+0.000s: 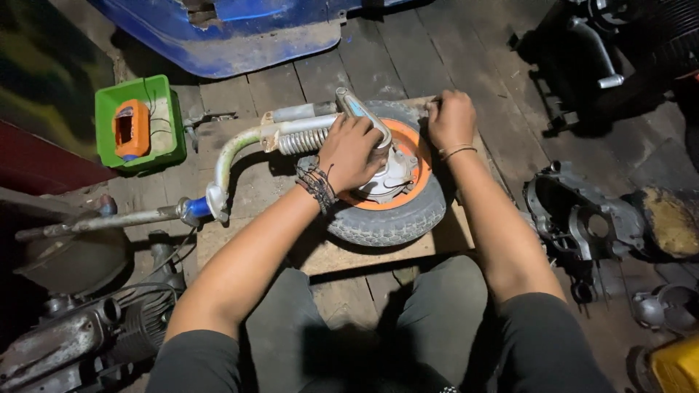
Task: Assembling a motorcycle suspension arm and hub assembly onto a wheel
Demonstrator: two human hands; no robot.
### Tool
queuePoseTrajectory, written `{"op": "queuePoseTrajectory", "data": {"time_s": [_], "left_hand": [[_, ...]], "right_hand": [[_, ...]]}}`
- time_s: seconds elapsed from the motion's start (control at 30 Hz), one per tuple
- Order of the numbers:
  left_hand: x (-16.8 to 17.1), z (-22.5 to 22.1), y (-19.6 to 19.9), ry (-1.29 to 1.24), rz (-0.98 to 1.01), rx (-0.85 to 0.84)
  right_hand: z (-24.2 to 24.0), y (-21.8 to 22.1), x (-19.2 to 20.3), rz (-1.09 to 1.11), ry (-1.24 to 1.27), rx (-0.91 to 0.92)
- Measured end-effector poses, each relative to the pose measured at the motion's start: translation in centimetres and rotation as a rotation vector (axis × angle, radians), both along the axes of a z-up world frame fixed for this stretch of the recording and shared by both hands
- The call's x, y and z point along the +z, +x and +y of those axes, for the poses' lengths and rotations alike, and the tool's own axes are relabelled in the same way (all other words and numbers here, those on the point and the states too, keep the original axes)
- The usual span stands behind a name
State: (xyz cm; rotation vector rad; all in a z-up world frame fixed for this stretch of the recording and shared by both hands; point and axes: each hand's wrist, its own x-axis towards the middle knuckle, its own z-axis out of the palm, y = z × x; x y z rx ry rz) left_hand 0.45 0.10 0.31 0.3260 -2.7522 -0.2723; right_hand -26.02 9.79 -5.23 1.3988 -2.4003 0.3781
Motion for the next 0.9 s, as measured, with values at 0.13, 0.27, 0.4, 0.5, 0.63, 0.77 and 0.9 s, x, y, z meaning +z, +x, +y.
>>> {"op": "queuePoseTrajectory", "data": {"time_s": [0.13, 0.27, 0.4, 0.5, 0.63, 0.77, 0.9], "left_hand": [[-0.7, -0.5, -0.6, 0.023, 0.023, -0.014], [-0.3, -0.2, -0.5, 0.008, 0.028, -0.01], [-0.2, -0.1, -0.4, 0.012, 0.034, -0.015], [-0.4, -0.2, -0.4, 0.01, 0.024, -0.013], [-0.3, -0.1, -0.3, 0.01, 0.022, 0.001], [-0.3, -0.3, -0.5, 0.034, 0.0, -0.005], [-0.1, -0.3, -0.5, 0.002, 0.01, 0.0]], "right_hand": [[1.0, 1.5, 0.3, -0.369, 0.055, 0.025], [0.9, 2.4, 3.0, -0.117, 0.132, -0.022], [1.0, 2.0, 1.7, -0.291, 0.133, -0.018], [1.5, 1.9, 2.4, -0.124, 0.217, -0.087], [1.1, 1.7, 0.5, -0.234, 0.099, 0.004], [1.6, 3.2, 2.5, -0.108, 0.181, -0.018], [0.2, 2.0, 1.1, -0.225, 0.056, -0.037]]}}
